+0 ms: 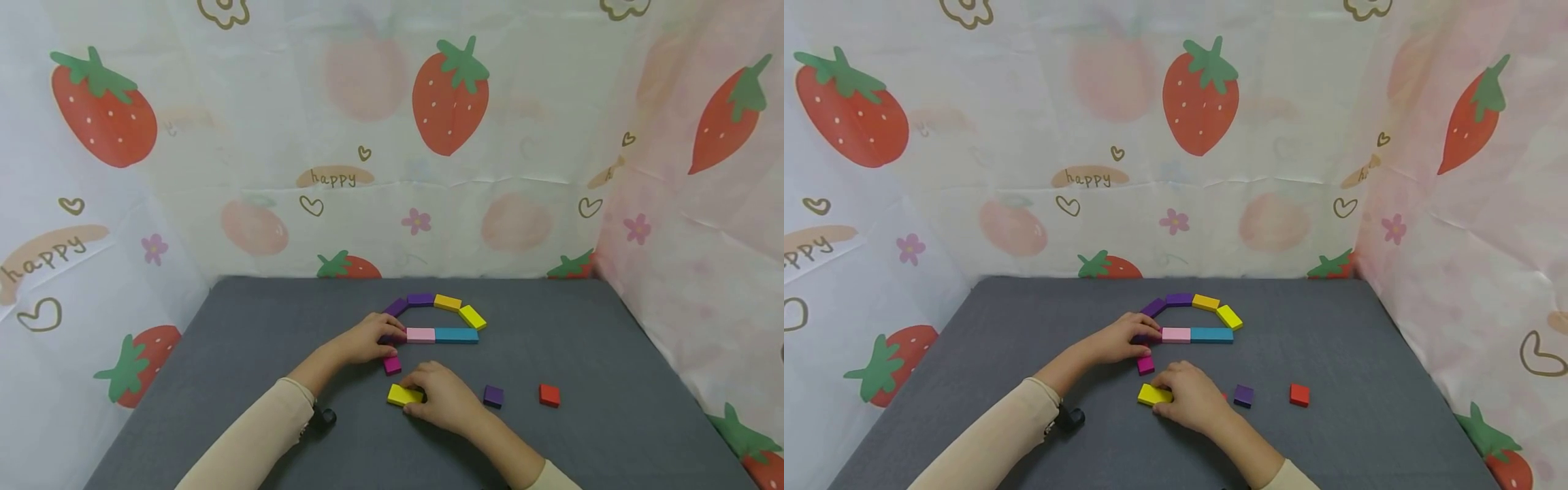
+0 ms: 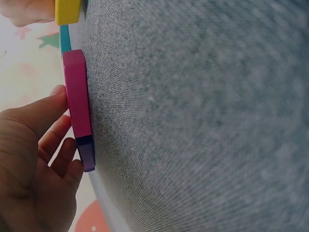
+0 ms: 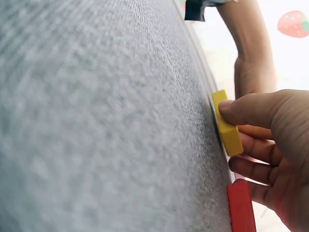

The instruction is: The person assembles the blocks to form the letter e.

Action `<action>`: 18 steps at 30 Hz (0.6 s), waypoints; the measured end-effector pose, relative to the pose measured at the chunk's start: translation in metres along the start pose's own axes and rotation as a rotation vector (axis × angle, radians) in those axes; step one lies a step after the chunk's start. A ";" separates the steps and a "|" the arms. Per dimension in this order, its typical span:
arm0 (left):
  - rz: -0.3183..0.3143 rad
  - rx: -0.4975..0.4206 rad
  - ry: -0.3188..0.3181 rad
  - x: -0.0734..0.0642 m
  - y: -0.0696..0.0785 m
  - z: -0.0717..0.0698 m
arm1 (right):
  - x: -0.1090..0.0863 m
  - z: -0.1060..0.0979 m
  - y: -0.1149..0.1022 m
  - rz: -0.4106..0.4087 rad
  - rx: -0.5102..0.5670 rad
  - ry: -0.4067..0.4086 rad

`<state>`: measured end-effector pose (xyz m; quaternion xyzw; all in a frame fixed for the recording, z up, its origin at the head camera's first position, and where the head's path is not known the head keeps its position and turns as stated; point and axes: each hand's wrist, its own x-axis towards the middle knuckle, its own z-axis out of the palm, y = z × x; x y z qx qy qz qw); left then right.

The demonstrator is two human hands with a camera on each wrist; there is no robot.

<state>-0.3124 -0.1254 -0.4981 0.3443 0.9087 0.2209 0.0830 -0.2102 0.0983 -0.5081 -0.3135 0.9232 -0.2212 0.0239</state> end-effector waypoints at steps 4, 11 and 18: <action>-0.002 0.004 0.002 0.001 0.000 0.000 | 0.001 -0.002 0.003 0.011 0.011 0.027; 0.001 -0.011 -0.001 0.001 -0.001 -0.001 | 0.003 -0.003 0.011 0.021 -0.001 0.072; 0.006 -0.009 0.000 0.001 0.000 0.000 | 0.003 -0.001 0.014 0.052 0.008 0.098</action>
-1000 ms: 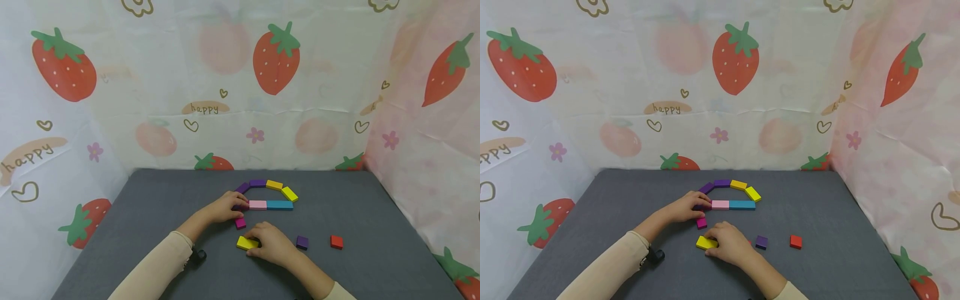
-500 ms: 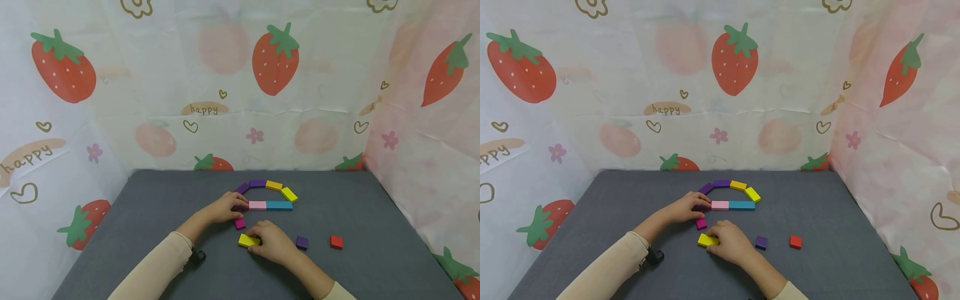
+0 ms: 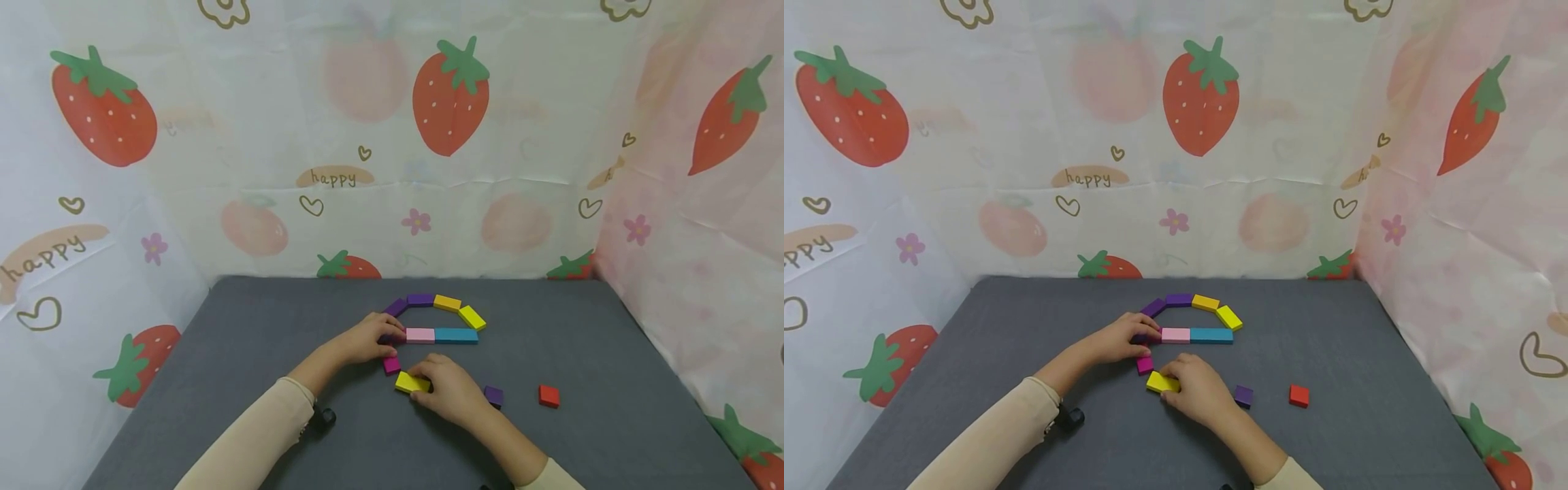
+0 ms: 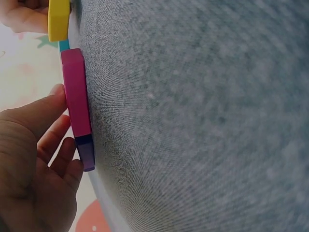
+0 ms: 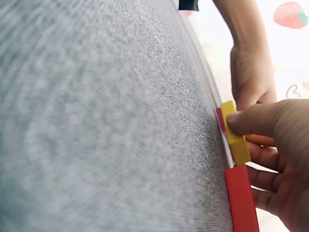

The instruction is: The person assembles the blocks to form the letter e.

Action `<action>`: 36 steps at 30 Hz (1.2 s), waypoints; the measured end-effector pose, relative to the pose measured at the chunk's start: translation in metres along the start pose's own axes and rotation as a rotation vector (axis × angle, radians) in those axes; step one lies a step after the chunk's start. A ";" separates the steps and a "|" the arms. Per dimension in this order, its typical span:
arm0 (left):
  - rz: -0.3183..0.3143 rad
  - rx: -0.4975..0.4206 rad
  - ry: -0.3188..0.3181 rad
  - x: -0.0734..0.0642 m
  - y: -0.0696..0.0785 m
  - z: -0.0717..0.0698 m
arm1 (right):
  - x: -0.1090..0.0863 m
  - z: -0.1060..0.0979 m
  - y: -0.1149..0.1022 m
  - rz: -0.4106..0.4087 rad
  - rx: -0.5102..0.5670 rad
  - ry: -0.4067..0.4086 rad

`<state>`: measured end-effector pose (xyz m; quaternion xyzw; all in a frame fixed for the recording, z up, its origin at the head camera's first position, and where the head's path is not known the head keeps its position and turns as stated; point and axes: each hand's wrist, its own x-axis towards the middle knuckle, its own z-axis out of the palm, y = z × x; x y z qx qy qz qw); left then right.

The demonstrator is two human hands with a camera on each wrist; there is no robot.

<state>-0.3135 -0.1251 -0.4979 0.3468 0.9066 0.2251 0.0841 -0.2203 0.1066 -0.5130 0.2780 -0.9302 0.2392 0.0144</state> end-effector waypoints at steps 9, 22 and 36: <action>-0.004 -0.003 -0.001 0.000 0.001 -0.001 | 0.000 0.001 0.001 0.009 -0.023 0.025; 0.011 0.000 -0.002 -0.001 0.003 -0.002 | -0.001 0.007 0.000 -0.001 -0.046 0.057; -0.016 0.027 -0.012 0.001 0.005 -0.003 | 0.000 0.007 0.000 0.004 -0.050 0.054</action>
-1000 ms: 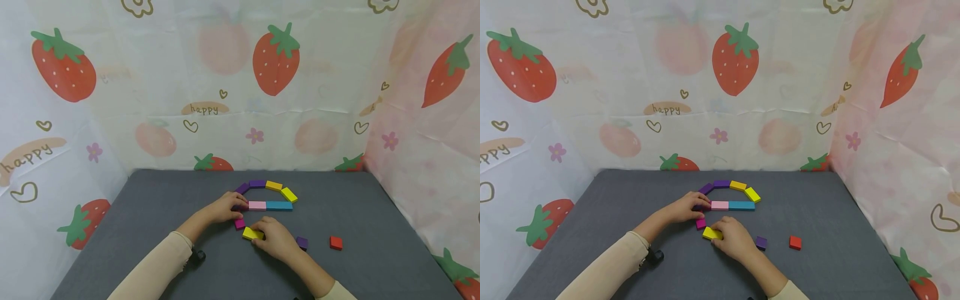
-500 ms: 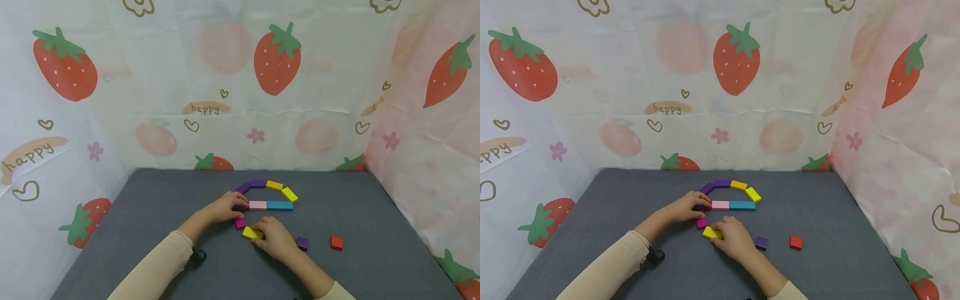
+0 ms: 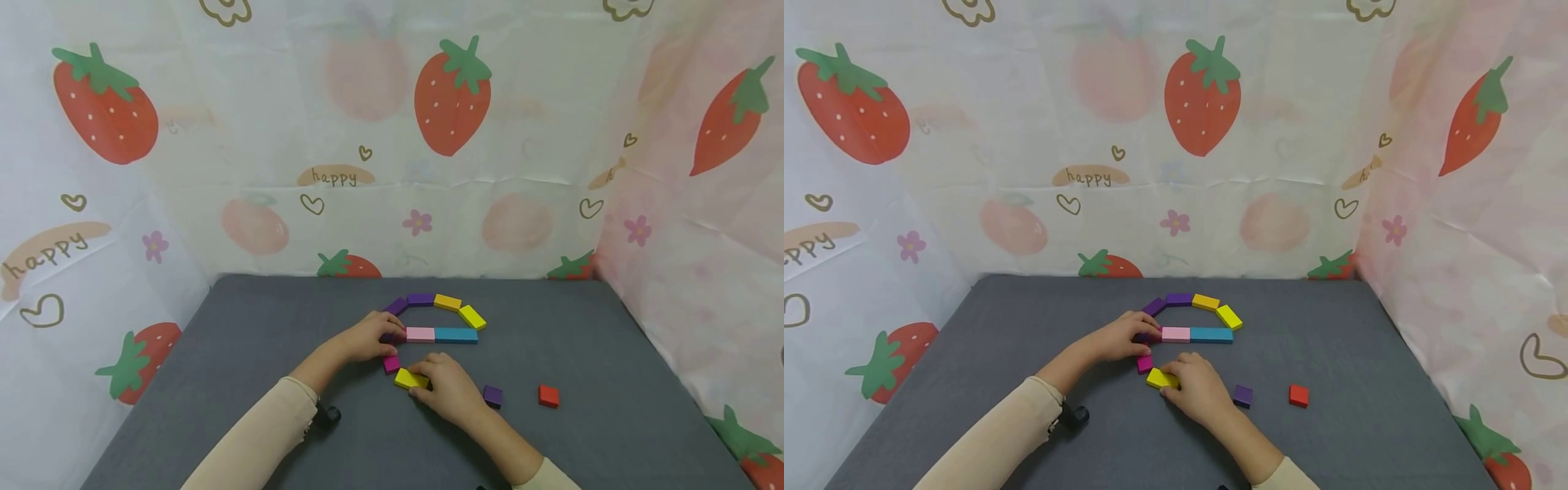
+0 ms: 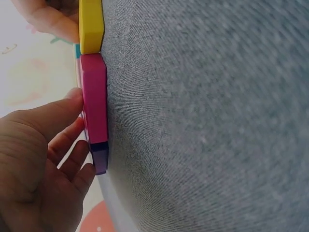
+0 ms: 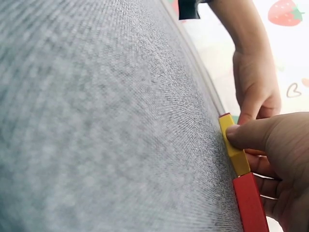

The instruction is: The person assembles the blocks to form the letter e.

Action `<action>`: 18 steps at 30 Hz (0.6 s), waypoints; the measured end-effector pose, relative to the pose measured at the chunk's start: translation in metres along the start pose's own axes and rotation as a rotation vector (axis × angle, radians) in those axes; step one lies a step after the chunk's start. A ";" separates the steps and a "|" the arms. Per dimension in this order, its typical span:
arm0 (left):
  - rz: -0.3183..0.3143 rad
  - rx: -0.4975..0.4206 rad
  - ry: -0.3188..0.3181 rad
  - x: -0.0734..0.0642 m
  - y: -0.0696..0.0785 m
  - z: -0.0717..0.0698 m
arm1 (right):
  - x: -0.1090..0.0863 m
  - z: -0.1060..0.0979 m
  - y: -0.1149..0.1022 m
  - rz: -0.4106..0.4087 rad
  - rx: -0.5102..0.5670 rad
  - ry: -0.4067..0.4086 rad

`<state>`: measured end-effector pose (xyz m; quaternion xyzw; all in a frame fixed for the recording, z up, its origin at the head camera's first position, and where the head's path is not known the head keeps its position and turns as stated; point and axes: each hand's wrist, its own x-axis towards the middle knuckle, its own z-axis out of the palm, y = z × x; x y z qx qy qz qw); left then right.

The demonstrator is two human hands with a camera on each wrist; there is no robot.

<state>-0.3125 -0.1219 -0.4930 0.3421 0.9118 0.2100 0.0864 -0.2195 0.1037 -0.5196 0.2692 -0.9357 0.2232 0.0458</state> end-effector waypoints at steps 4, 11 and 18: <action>-0.016 -0.017 0.000 0.000 0.002 0.000 | 0.000 0.000 0.000 -0.003 -0.009 0.004; -0.026 -0.009 -0.004 0.001 0.003 -0.001 | 0.000 -0.001 0.000 -0.003 -0.011 0.002; -0.019 0.002 -0.014 -0.002 0.003 -0.001 | 0.000 -0.003 -0.002 -0.002 0.003 -0.007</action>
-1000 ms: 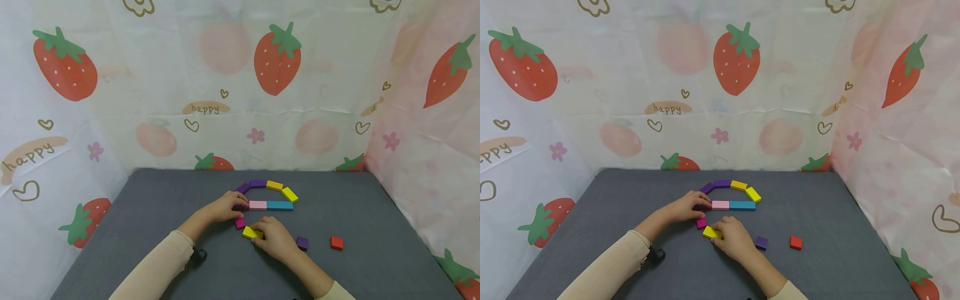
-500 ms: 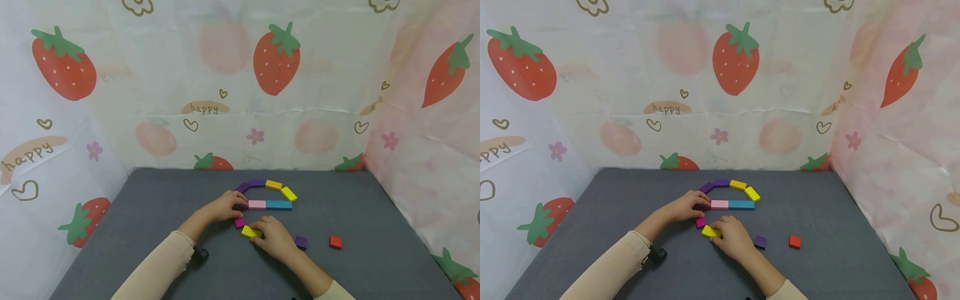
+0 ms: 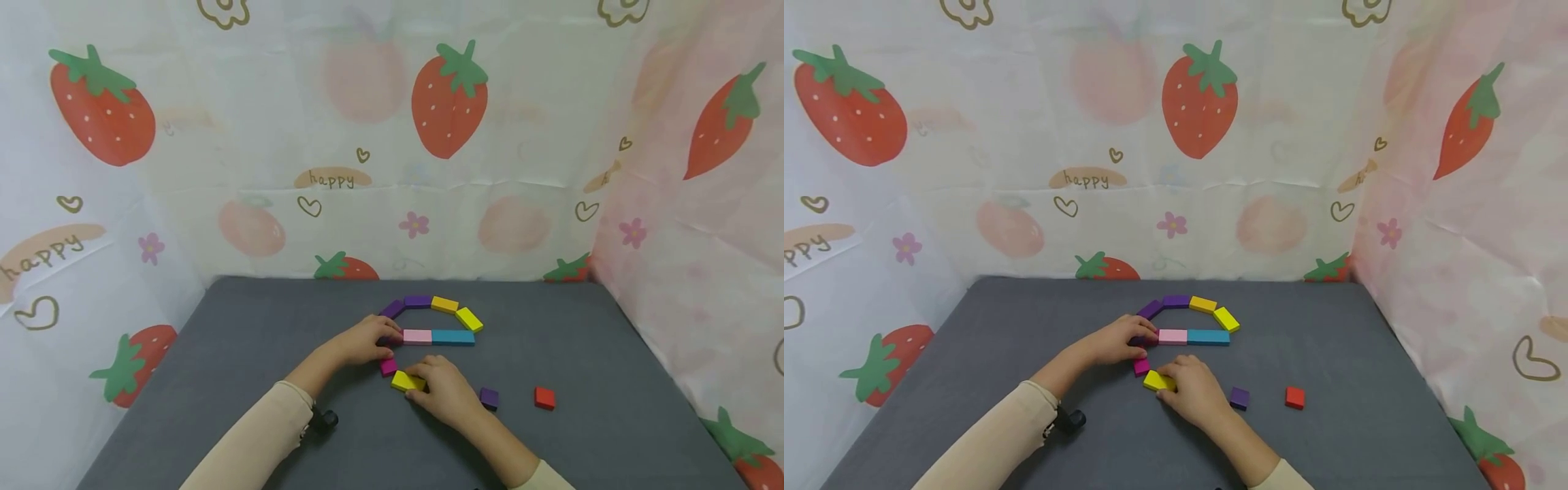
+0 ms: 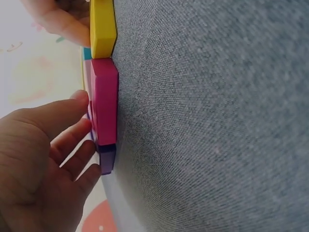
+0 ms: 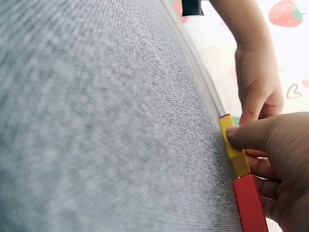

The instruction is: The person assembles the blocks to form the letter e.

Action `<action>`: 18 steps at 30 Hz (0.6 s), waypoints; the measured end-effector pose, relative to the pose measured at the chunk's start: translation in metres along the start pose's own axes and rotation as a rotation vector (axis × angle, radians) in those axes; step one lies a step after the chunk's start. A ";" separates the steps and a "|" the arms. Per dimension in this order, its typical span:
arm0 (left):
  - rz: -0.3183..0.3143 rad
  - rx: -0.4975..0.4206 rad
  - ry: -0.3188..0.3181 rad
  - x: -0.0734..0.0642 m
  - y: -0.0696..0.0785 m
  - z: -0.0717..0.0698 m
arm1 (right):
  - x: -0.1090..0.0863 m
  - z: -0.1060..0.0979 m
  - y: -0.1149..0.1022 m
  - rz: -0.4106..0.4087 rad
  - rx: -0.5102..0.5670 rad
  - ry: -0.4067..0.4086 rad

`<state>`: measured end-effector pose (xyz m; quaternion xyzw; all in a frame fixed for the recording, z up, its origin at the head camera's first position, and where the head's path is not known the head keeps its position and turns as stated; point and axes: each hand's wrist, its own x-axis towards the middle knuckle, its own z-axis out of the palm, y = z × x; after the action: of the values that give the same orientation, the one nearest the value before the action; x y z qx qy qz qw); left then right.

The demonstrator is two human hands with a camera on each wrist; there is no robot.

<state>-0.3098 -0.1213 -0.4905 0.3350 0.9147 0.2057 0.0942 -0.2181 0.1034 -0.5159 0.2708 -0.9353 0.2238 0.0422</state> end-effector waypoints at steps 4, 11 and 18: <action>0.012 -0.008 0.026 -0.005 0.001 0.001 | -0.001 0.000 -0.002 0.006 0.006 0.001; 0.029 -0.020 0.069 -0.014 0.011 0.002 | -0.002 0.002 -0.001 0.004 0.015 -0.009; 0.018 -0.039 0.085 -0.024 0.025 0.007 | 0.000 0.002 0.002 -0.002 0.033 -0.001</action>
<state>-0.2758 -0.1177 -0.4849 0.3321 0.9107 0.2383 0.0600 -0.2192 0.1039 -0.5183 0.2727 -0.9311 0.2392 0.0376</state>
